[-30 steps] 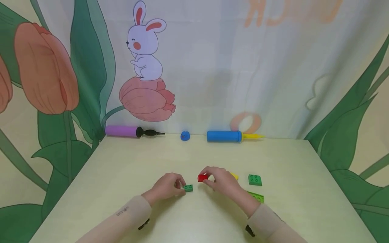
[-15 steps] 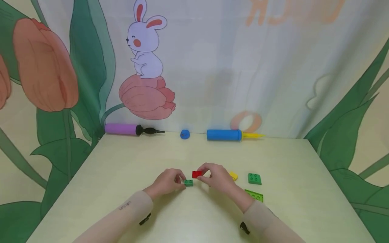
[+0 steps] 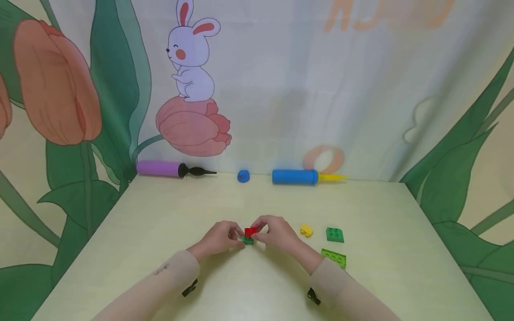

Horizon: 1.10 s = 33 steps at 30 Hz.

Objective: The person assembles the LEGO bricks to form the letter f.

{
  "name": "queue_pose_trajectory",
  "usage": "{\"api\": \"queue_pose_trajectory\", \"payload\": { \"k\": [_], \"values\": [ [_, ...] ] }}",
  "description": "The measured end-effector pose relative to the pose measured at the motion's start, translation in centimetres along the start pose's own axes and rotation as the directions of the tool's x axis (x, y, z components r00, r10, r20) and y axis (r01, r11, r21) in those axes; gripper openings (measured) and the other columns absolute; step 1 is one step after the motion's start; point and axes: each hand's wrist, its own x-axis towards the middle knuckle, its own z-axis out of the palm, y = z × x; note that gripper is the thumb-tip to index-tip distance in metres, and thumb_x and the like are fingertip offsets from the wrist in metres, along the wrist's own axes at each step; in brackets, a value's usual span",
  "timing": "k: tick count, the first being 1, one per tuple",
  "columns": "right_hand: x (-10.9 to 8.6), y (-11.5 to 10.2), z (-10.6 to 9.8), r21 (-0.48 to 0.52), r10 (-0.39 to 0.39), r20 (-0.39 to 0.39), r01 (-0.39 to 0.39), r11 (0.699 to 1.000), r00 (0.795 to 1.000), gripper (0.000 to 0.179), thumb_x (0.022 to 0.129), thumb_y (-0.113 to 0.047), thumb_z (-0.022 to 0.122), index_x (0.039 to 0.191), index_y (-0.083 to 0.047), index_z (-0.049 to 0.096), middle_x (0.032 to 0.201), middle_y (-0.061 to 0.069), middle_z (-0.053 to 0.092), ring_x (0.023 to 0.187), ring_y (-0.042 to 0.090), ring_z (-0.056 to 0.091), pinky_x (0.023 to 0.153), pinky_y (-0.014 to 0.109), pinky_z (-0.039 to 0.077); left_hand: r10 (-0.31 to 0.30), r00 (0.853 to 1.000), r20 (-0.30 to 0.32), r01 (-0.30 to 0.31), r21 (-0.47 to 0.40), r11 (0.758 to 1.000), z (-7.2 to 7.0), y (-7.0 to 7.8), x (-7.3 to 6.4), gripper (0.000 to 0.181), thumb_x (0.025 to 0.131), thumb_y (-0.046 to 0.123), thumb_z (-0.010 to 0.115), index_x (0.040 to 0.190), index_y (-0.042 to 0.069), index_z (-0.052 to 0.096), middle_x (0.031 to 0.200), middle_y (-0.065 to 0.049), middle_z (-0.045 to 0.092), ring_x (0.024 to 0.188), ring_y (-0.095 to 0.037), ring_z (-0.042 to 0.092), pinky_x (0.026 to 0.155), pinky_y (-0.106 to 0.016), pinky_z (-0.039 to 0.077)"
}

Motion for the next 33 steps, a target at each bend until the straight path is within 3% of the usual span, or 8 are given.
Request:
{"api": "queue_pose_trajectory", "payload": {
  "k": [5, 14, 33],
  "values": [
    [0.1, 0.1, 0.3, -0.018, 0.006, 0.007, -0.006, 1.0, 1.0, 0.015, 0.083, -0.022, 0.077, 0.096, -0.022, 0.07, 0.081, -0.006, 0.058, 0.064, 0.015, 0.051, 0.052, 0.025, 0.041, -0.024, 1.0, 0.001, 0.024, 0.003, 1.0, 0.1, 0.1, 0.1, 0.021, 0.08, 0.014, 0.08, 0.096, 0.006, 0.068, 0.07, -0.002, 0.058, 0.06, -0.016, 0.051, 0.059, -0.03, 0.044],
    [0.3, 0.3, 0.6, 0.04, 0.024, 0.034, -0.026, 0.999, 0.999, 0.012, 0.085, -0.02, 0.076, 0.095, -0.018, 0.071, 0.085, -0.008, 0.061, 0.07, 0.017, 0.053, 0.06, 0.029, 0.044, -0.015, 1.0, 0.008, 0.015, 0.009, 1.0, 0.1, -0.3, 0.4, 0.017, 0.08, 0.013, 0.08, 0.092, 0.007, 0.069, 0.068, -0.002, 0.058, 0.057, -0.015, 0.05, 0.056, -0.03, 0.044],
    [0.5, 0.3, 1.1, -0.029, 0.041, 0.02, -0.04, 0.999, 0.999, 0.012, 0.083, -0.023, 0.078, 0.093, -0.023, 0.071, 0.081, -0.015, 0.063, 0.072, 0.014, 0.054, 0.064, 0.032, 0.044, -0.04, 0.999, 0.002, 0.04, -0.013, 0.999, 0.2, -0.2, 0.5, 0.019, 0.079, 0.014, 0.081, 0.091, 0.004, 0.069, 0.068, -0.002, 0.058, 0.058, -0.015, 0.05, 0.057, -0.029, 0.044]
  ]
}}
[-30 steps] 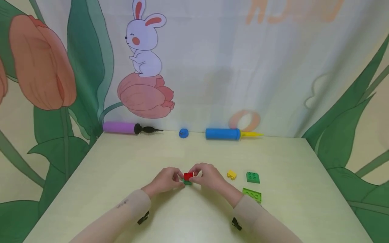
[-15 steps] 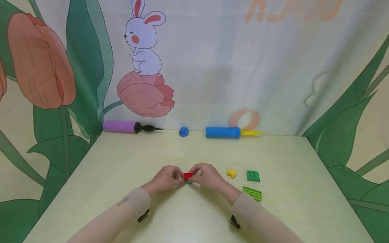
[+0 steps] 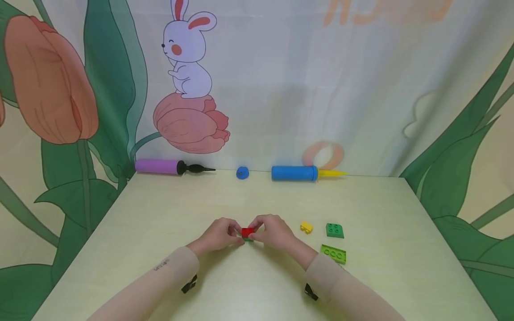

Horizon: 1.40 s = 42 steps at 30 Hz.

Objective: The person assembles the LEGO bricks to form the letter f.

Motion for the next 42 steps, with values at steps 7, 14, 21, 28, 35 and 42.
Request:
{"api": "queue_pose_trajectory", "payload": {
  "k": [7, 14, 21, 28, 35, 42],
  "values": [
    [0.0, -0.1, 0.0, -0.016, 0.013, -0.008, -0.013, 1.0, 1.0, 0.012, 0.081, -0.024, 0.079, 0.09, -0.024, 0.071, 0.079, -0.016, 0.062, 0.073, 0.013, 0.054, 0.064, 0.032, 0.044, -0.005, 1.0, 0.008, 0.005, -0.003, 1.0, 0.0, -0.1, -0.1, 0.019, 0.08, 0.016, 0.08, 0.092, 0.006, 0.069, 0.067, -0.002, 0.057, 0.059, -0.014, 0.048, 0.057, -0.027, 0.042],
    [0.0, -0.4, -0.1, -0.026, 0.023, -0.004, -0.023, 0.999, 1.0, 0.011, 0.08, -0.024, 0.081, 0.087, -0.024, 0.072, 0.078, -0.016, 0.062, 0.072, 0.014, 0.054, 0.062, 0.031, 0.044, 0.004, 1.0, 0.002, -0.004, 0.004, 1.0, 0.0, -0.3, 0.0, 0.018, 0.079, 0.016, 0.081, 0.091, 0.007, 0.07, 0.066, -0.002, 0.056, 0.058, -0.014, 0.047, 0.058, -0.029, 0.041],
    [0.0, -0.8, -0.4, -0.043, 0.01, -0.007, -0.011, 0.999, 1.0, 0.012, 0.078, -0.023, 0.082, 0.087, -0.021, 0.073, 0.077, -0.014, 0.063, 0.071, 0.015, 0.054, 0.06, 0.03, 0.046, 0.005, 1.0, 0.0, -0.005, 0.015, 1.0, 0.0, -0.3, 0.2, 0.017, 0.079, 0.016, 0.081, 0.09, 0.008, 0.07, 0.067, -0.002, 0.055, 0.06, -0.015, 0.047, 0.058, -0.027, 0.04],
    [0.0, -1.0, -0.5, -0.101, 0.002, 0.003, -0.001, 0.995, 1.0, 0.013, 0.079, -0.024, 0.082, 0.088, -0.02, 0.073, 0.077, -0.014, 0.062, 0.072, 0.013, 0.054, 0.062, 0.028, 0.045, 0.003, 1.0, 0.007, -0.003, 0.013, 1.0, 0.1, -0.2, 0.2, 0.017, 0.079, 0.016, 0.081, 0.09, 0.009, 0.071, 0.068, -0.002, 0.055, 0.062, -0.016, 0.047, 0.058, -0.027, 0.04],
    [0.2, -1.0, -0.4, -0.12, -0.005, 0.003, 0.006, 0.993, 1.0, 0.014, 0.078, -0.024, 0.082, 0.088, -0.019, 0.073, 0.077, -0.013, 0.063, 0.073, 0.013, 0.054, 0.063, 0.029, 0.045, 0.016, 1.0, -0.001, -0.016, 0.014, 1.0, 0.0, -0.2, 0.2, 0.016, 0.079, 0.015, 0.081, 0.089, 0.008, 0.071, 0.068, -0.002, 0.055, 0.062, -0.015, 0.047, 0.058, -0.027, 0.04],
    [0.2, -0.7, -0.1, -0.075, -0.008, 0.014, 0.009, 0.997, 1.0, 0.018, 0.079, -0.021, 0.081, 0.093, -0.022, 0.07, 0.081, -0.012, 0.063, 0.07, 0.012, 0.056, 0.061, 0.028, 0.047, 0.005, 1.0, -0.003, -0.005, 0.016, 1.0, 0.0, -0.3, 0.2, 0.016, 0.079, 0.015, 0.08, 0.09, 0.009, 0.071, 0.067, -0.002, 0.054, 0.062, -0.015, 0.046, 0.058, -0.026, 0.039]
  ]
}}
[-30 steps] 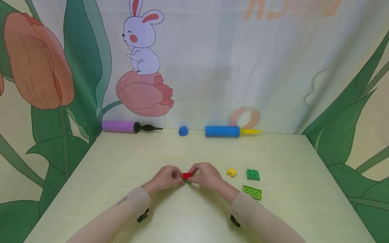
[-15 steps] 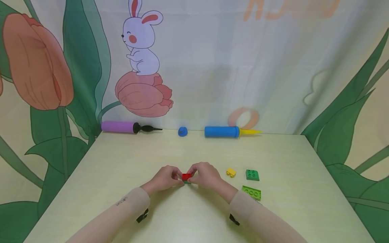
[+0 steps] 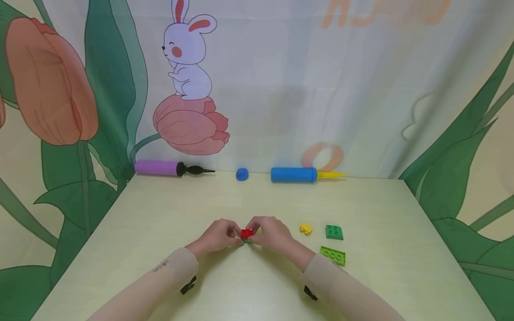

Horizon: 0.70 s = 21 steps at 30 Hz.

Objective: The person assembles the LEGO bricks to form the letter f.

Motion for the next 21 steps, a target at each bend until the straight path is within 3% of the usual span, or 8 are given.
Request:
{"api": "queue_pose_trajectory", "payload": {
  "k": [7, 21],
  "values": [
    [-0.13, 0.06, 0.03, -0.015, -0.068, -0.014, 0.067, 0.998, 0.998, 0.019, 0.079, -0.02, 0.081, 0.095, -0.022, 0.072, 0.083, -0.011, 0.064, 0.077, 0.012, 0.057, 0.066, 0.029, 0.047, 0.026, 1.0, 0.002, -0.026, 0.006, 1.0, 0.05, -0.09, -0.04, 0.016, 0.079, 0.015, 0.081, 0.089, 0.009, 0.07, 0.066, -0.001, 0.054, 0.06, -0.015, 0.046, 0.057, -0.028, 0.04],
    [-0.32, 0.19, 0.22, 0.001, -0.049, -0.028, 0.049, 0.999, 0.998, 0.014, 0.082, -0.025, 0.079, 0.094, -0.022, 0.073, 0.08, -0.015, 0.062, 0.071, 0.01, 0.056, 0.057, 0.028, 0.047, 0.017, 1.0, 0.002, -0.017, 0.006, 1.0, -0.01, -0.33, 0.14, 0.015, 0.079, 0.015, 0.081, 0.088, 0.01, 0.07, 0.065, -0.002, 0.055, 0.058, -0.014, 0.045, 0.056, -0.027, 0.039]
  ]
}}
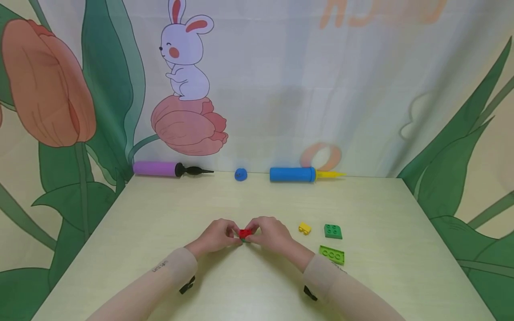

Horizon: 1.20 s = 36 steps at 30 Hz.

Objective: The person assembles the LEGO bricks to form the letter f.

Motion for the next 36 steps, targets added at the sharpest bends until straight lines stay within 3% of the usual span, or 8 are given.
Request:
{"api": "queue_pose_trajectory", "payload": {
  "k": [6, 13, 36],
  "values": [
    [0.1, 0.1, -0.1, -0.022, 0.001, -0.003, -0.001, 1.0, 1.0, 0.013, 0.082, -0.025, 0.078, 0.093, -0.02, 0.074, 0.079, -0.015, 0.062, 0.069, 0.01, 0.055, 0.056, 0.027, 0.047, 0.0, 1.0, 0.005, 0.0, 0.01, 1.0, 0.1, 0.2, 0.0, 0.015, 0.079, 0.015, 0.081, 0.088, 0.01, 0.069, 0.066, -0.002, 0.055, 0.059, -0.014, 0.046, 0.056, -0.027, 0.039],
    [0.3, -0.3, -0.4, -0.121, -0.01, 0.002, 0.01, 0.993, 1.0, 0.017, 0.081, -0.026, 0.079, 0.096, -0.019, 0.075, 0.082, -0.013, 0.064, 0.074, 0.009, 0.054, 0.061, 0.024, 0.045, 0.022, 1.0, -0.007, -0.022, 0.015, 1.0, 0.1, 0.2, 0.1, 0.016, 0.078, 0.014, 0.082, 0.086, 0.009, 0.069, 0.066, -0.002, 0.054, 0.06, -0.015, 0.046, 0.057, -0.027, 0.04],
    [0.6, -1.1, 0.2, -0.304, -0.009, -0.017, 0.003, 0.953, 1.0, 0.021, 0.077, -0.027, 0.083, 0.094, -0.016, 0.076, 0.085, -0.008, 0.065, 0.073, 0.009, 0.054, 0.064, 0.022, 0.045, -0.011, 1.0, 0.0, 0.011, 0.014, 1.0, -0.1, 0.8, -0.1, 0.016, 0.078, 0.015, 0.082, 0.086, 0.008, 0.069, 0.066, -0.003, 0.054, 0.061, -0.014, 0.046, 0.058, -0.026, 0.039]
  ]
}}
